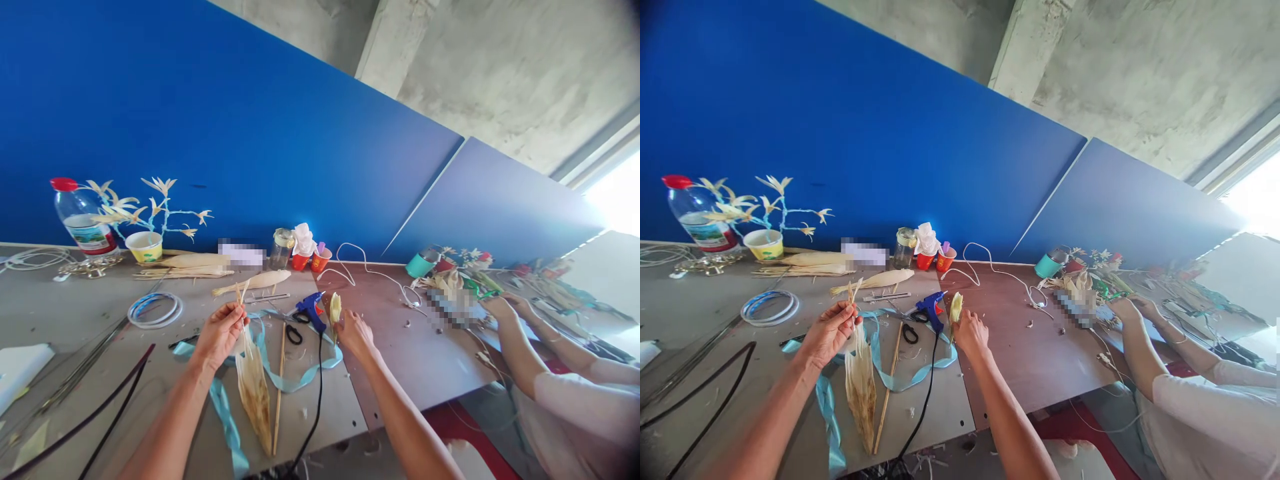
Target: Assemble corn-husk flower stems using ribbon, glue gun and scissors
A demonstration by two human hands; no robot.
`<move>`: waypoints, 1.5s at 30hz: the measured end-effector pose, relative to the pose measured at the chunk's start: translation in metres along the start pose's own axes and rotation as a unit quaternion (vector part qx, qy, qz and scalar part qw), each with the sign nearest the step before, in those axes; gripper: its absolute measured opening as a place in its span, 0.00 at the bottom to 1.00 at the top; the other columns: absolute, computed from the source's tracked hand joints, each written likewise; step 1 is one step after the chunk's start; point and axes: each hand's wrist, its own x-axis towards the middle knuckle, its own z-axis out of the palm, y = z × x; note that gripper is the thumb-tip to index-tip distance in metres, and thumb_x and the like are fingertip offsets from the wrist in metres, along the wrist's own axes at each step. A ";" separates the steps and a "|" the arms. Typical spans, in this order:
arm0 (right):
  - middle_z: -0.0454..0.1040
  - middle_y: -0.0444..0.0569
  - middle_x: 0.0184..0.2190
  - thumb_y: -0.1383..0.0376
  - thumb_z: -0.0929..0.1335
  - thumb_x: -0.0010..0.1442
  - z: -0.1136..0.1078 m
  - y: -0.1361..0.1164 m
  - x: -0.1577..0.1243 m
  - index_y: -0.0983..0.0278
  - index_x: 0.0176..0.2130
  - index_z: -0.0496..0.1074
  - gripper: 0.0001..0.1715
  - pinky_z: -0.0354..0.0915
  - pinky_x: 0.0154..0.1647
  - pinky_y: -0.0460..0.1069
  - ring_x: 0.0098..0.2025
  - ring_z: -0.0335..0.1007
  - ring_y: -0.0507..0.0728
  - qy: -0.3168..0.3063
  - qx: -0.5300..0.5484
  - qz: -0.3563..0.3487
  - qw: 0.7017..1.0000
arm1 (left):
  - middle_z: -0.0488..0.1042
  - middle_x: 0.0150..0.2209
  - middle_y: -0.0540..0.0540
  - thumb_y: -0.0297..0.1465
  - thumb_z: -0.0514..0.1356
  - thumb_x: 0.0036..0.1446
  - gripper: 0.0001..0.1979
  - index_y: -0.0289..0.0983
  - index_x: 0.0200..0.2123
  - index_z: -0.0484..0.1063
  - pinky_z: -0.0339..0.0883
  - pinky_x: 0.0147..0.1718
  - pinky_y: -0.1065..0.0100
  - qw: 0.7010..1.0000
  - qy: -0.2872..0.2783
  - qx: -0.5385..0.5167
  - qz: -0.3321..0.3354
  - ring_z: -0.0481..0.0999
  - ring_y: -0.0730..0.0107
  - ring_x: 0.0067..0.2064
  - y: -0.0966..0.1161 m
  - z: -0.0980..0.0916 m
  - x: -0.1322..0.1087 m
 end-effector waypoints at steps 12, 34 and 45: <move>0.75 0.56 0.43 0.56 0.60 0.59 -0.025 -0.021 0.035 0.66 0.53 0.62 0.26 0.63 0.41 0.51 0.44 0.72 0.60 0.077 0.107 0.017 0.991 | 0.73 0.22 0.53 0.27 0.72 0.35 0.11 0.34 0.24 0.74 0.70 0.30 0.72 1.000 0.015 -0.009 -0.001 0.67 0.82 0.20 0.003 0.009 -0.006; 0.64 0.55 0.54 0.63 0.66 0.56 -0.038 -0.158 0.053 0.63 0.56 0.64 0.28 0.64 0.49 0.51 0.47 0.66 0.56 0.099 0.341 -0.337 0.872 | 0.72 0.21 0.53 0.29 0.72 0.36 0.11 0.35 0.25 0.73 0.67 0.31 0.72 1.000 0.001 0.007 -0.001 0.69 0.80 0.22 -0.001 0.010 -0.006; 0.71 0.54 0.40 0.64 0.66 0.56 0.007 -0.036 -0.001 0.65 0.42 0.73 0.14 0.63 0.43 0.50 0.41 0.70 0.58 -0.014 0.096 -0.129 0.987 | 0.70 0.19 0.54 0.27 0.70 0.40 0.08 0.35 0.25 0.74 0.68 0.32 0.71 1.000 -0.018 -0.006 -0.008 0.66 0.82 0.20 -0.004 0.010 -0.006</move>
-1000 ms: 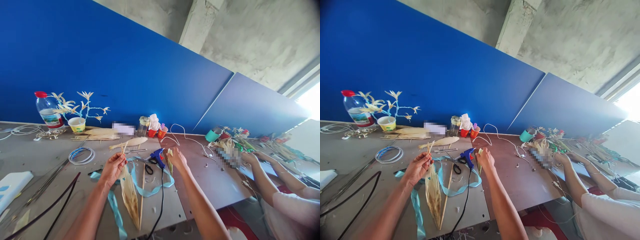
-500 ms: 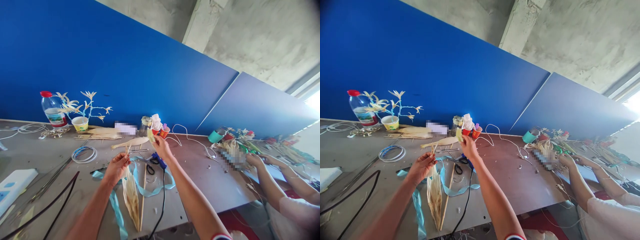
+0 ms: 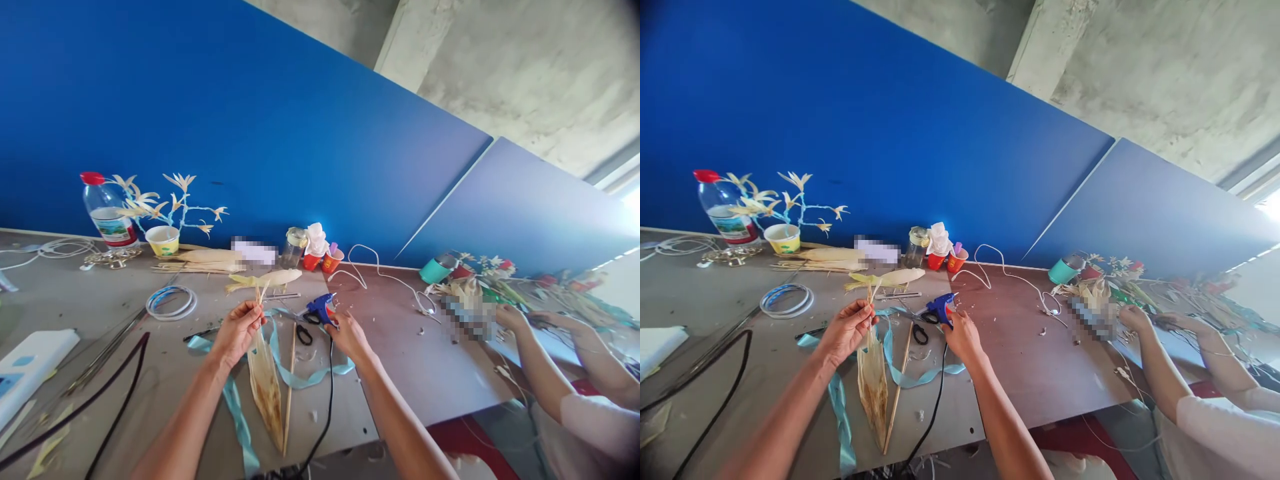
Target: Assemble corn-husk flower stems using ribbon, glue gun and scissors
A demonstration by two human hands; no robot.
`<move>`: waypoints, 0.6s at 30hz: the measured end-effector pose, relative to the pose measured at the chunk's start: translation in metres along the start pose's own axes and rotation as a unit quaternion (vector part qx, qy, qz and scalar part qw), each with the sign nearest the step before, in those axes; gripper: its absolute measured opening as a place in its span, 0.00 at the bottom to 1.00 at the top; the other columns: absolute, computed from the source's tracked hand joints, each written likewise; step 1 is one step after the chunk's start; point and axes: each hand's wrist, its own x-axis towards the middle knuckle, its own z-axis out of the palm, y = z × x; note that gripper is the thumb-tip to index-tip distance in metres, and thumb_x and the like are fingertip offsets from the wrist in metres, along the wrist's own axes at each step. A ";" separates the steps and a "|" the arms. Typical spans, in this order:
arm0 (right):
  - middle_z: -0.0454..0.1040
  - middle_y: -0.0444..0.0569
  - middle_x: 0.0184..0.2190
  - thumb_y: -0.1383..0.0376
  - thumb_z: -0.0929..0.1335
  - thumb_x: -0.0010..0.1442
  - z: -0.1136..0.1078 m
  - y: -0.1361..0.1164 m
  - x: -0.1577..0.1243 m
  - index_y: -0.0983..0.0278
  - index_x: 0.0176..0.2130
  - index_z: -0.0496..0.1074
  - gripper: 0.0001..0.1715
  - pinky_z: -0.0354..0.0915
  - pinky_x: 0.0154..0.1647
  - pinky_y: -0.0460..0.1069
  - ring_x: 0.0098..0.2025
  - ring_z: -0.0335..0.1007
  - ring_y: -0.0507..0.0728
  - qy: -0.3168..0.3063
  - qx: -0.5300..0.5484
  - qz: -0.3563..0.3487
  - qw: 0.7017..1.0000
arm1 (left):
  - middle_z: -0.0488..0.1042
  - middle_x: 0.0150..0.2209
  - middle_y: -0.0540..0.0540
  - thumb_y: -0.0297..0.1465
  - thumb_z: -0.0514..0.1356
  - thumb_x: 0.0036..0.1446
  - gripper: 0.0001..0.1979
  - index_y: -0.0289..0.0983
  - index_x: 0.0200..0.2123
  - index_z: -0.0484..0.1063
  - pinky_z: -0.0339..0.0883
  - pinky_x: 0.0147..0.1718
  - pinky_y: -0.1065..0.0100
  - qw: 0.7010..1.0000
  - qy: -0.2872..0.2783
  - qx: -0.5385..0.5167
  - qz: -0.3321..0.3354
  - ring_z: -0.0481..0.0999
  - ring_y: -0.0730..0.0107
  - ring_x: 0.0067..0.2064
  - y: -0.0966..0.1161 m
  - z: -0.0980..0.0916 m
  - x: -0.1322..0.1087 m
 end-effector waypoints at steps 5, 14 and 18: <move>0.69 0.57 0.48 0.61 0.67 0.55 0.000 -0.013 0.003 0.62 0.53 0.67 0.26 0.61 0.47 0.52 0.51 0.66 0.63 0.023 -0.086 0.022 0.996 | 0.71 0.20 0.53 0.26 0.70 0.40 0.08 0.34 0.26 0.75 0.68 0.31 0.72 1.000 -0.009 0.014 0.002 0.66 0.82 0.20 -0.002 -0.001 -0.001; 0.75 0.60 0.44 0.64 0.64 0.54 0.003 -0.014 0.013 0.69 0.58 0.57 0.33 0.63 0.43 0.54 0.46 0.72 0.65 -0.068 -0.080 0.062 0.993 | 0.73 0.23 0.53 0.27 0.71 0.38 0.10 0.34 0.25 0.74 0.68 0.30 0.73 1.000 -0.002 0.012 -0.003 0.67 0.83 0.21 -0.003 0.001 -0.001; 0.72 0.59 0.50 0.69 0.62 0.56 0.004 0.001 0.011 0.69 0.59 0.55 0.31 0.63 0.47 0.52 0.50 0.70 0.61 -0.001 0.005 0.082 0.997 | 0.73 0.23 0.52 0.28 0.72 0.36 0.12 0.34 0.24 0.73 0.68 0.30 0.74 1.000 0.011 0.013 0.003 0.70 0.80 0.24 0.000 0.002 -0.002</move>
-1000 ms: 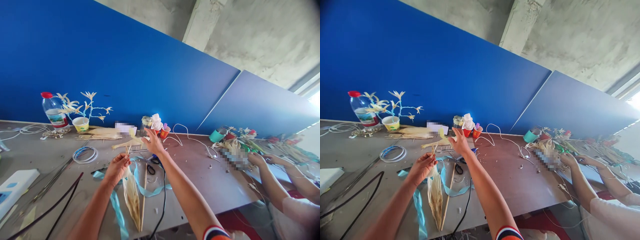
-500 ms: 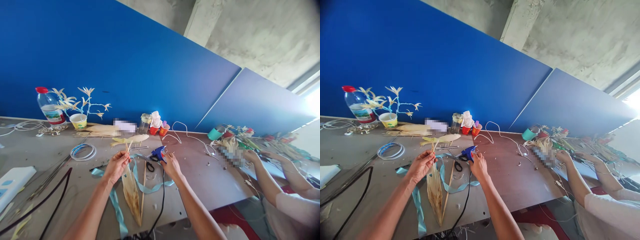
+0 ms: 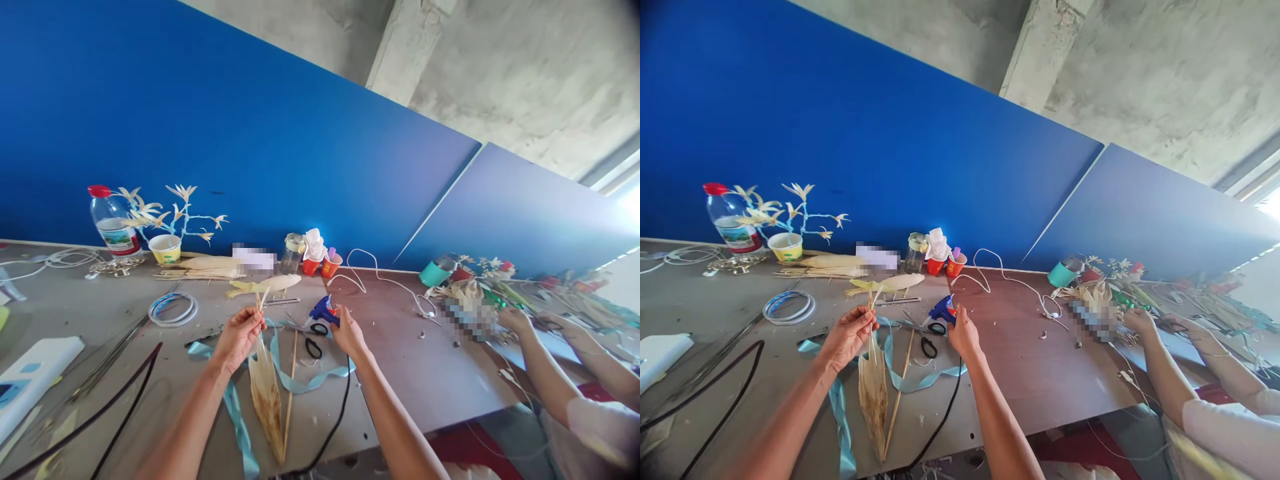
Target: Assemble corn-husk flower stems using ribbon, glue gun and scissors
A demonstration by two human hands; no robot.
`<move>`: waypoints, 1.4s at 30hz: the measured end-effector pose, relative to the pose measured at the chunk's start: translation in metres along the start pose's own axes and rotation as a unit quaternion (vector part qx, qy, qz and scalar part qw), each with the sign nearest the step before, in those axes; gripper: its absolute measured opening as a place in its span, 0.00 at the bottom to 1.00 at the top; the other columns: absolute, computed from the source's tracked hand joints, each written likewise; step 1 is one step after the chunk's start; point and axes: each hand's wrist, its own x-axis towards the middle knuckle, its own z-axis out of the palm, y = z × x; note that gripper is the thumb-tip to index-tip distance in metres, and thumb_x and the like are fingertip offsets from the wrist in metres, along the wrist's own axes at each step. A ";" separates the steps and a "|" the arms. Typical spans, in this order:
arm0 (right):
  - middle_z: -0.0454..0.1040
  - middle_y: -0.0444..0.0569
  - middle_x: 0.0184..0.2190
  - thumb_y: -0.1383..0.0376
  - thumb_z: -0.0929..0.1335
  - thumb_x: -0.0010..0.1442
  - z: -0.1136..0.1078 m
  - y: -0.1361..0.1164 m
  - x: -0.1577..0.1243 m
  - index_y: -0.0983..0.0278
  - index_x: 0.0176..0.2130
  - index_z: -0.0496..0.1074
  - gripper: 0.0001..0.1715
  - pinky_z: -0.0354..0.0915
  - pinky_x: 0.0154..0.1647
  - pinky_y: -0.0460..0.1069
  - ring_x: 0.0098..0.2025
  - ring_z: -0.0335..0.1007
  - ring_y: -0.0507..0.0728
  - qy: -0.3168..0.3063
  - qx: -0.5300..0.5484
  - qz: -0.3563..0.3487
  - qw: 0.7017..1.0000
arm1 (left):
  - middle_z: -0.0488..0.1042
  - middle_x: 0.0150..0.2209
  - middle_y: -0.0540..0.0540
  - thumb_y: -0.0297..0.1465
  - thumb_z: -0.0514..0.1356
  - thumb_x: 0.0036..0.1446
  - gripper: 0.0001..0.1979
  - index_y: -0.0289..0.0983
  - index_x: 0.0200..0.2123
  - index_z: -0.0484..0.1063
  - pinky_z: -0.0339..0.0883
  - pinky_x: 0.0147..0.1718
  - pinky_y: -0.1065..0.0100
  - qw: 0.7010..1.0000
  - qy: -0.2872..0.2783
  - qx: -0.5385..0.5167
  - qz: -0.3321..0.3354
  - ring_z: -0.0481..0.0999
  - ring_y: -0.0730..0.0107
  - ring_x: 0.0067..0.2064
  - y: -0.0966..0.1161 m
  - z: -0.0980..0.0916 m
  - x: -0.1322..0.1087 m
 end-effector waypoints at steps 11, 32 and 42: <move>0.71 0.58 0.50 0.64 0.60 0.57 0.011 0.014 0.010 0.68 0.53 0.64 0.25 0.64 0.52 0.56 0.50 0.69 0.60 0.211 0.202 -0.118 0.949 | 0.71 0.21 0.54 0.29 0.72 0.36 0.12 0.34 0.25 0.73 0.68 0.30 0.75 1.000 -0.005 0.022 0.000 0.65 0.84 0.20 0.001 0.002 -0.002; 0.70 0.46 0.34 0.61 0.69 0.50 -0.019 -0.041 -0.021 0.60 0.54 0.61 0.32 0.64 0.38 0.51 0.33 0.65 0.54 0.070 0.615 -0.158 0.769 | 0.72 0.22 0.55 0.30 0.71 0.38 0.10 0.35 0.25 0.74 0.69 0.42 0.67 0.999 -0.047 0.020 0.004 0.63 0.85 0.19 0.002 0.006 -0.006; 0.63 0.45 0.22 0.46 0.65 0.50 -0.051 -0.056 -0.033 0.64 0.42 0.71 0.29 0.62 0.33 0.52 0.27 0.61 0.54 -0.050 0.653 -0.182 0.734 | 0.70 0.21 0.55 0.30 0.70 0.41 0.09 0.36 0.26 0.74 0.68 0.42 0.66 0.998 -0.046 0.036 0.012 0.62 0.84 0.19 0.001 0.003 -0.004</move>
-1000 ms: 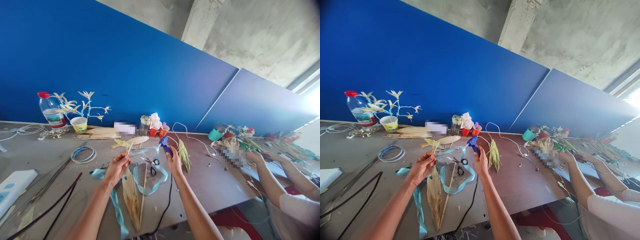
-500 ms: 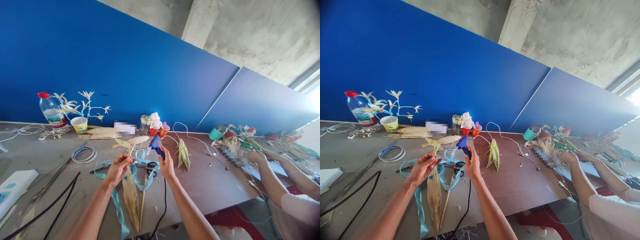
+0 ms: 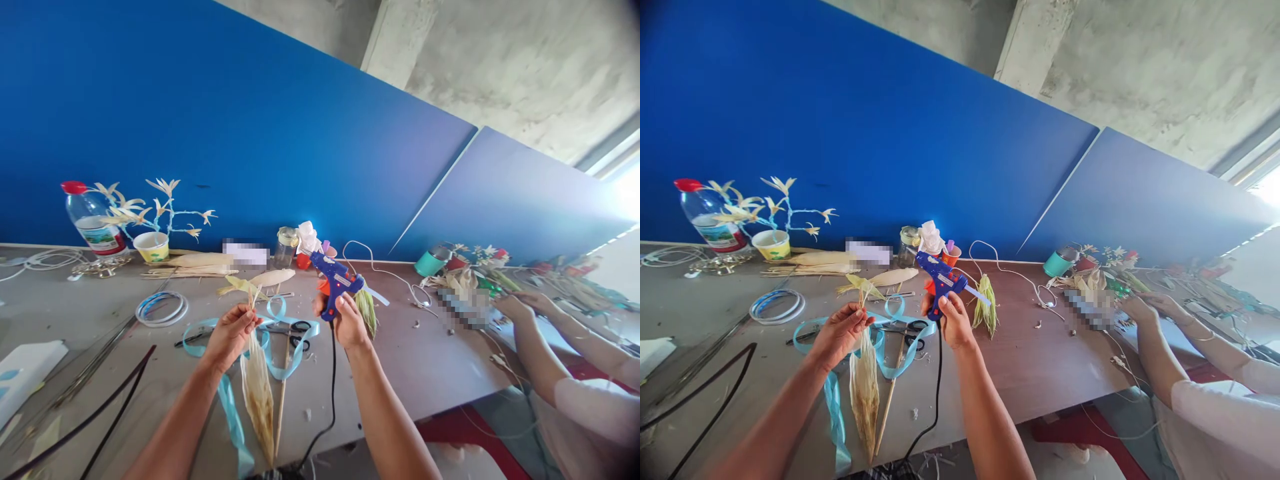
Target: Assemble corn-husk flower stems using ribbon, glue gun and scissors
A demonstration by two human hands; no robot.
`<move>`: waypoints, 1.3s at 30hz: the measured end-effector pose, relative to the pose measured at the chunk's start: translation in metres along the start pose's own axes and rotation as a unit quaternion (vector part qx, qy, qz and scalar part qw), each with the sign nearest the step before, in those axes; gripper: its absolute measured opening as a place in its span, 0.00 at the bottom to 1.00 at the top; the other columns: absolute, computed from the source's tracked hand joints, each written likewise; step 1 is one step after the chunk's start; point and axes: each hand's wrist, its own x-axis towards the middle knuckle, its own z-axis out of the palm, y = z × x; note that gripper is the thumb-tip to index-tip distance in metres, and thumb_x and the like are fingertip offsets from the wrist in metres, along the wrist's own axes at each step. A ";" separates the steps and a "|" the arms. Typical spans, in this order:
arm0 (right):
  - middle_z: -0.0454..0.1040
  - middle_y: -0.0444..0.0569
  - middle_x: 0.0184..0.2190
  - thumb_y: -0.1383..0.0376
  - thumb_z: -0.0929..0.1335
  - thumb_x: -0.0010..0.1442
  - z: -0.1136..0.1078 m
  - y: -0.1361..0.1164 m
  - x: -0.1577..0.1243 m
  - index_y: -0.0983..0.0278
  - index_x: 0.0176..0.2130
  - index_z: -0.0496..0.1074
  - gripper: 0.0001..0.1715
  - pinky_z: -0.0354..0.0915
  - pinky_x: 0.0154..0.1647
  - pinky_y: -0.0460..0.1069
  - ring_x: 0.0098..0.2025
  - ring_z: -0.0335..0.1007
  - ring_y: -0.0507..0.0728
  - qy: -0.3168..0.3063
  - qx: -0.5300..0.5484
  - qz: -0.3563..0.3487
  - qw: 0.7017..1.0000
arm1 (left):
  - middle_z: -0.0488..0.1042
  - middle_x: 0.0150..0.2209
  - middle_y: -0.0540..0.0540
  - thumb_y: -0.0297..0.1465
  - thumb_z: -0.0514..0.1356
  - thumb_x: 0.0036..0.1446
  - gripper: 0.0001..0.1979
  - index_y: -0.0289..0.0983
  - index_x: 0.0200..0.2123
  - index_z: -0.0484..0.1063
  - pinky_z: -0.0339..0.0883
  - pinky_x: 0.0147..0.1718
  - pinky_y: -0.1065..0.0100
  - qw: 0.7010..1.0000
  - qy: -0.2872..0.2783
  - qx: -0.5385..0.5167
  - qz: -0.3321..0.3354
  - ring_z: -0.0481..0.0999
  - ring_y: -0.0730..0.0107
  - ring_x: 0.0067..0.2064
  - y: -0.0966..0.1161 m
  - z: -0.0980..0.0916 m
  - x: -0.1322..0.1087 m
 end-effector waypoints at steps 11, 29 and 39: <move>0.63 0.42 0.22 0.56 0.73 0.44 0.015 0.048 -0.004 0.65 0.39 0.73 0.23 0.57 0.30 0.47 0.24 0.58 0.50 -0.080 0.102 0.138 0.982 | 0.71 0.22 0.54 0.30 0.72 0.36 0.12 0.35 0.25 0.73 0.69 0.35 0.71 0.998 0.058 0.019 0.025 0.69 0.80 0.23 -0.001 -0.003 0.003; 0.68 0.47 0.30 0.51 0.71 0.48 0.014 0.062 -0.017 0.64 0.34 0.70 0.20 0.60 0.31 0.48 0.30 0.60 0.52 -0.132 -0.015 0.103 0.986 | 0.71 0.23 0.49 0.37 0.67 0.43 0.12 0.35 0.28 0.73 0.54 0.21 0.73 0.960 0.102 0.256 0.051 0.64 0.76 0.23 -0.002 -0.004 0.003; 0.69 0.47 0.28 0.52 0.68 0.54 0.016 0.066 -0.025 0.65 0.34 0.71 0.18 0.62 0.30 0.47 0.28 0.62 0.51 -0.160 -0.117 0.097 0.975 | 0.69 0.21 0.51 0.36 0.66 0.42 0.11 0.35 0.26 0.72 0.54 0.22 0.73 0.945 0.110 0.297 0.078 0.61 0.76 0.22 -0.001 0.001 0.000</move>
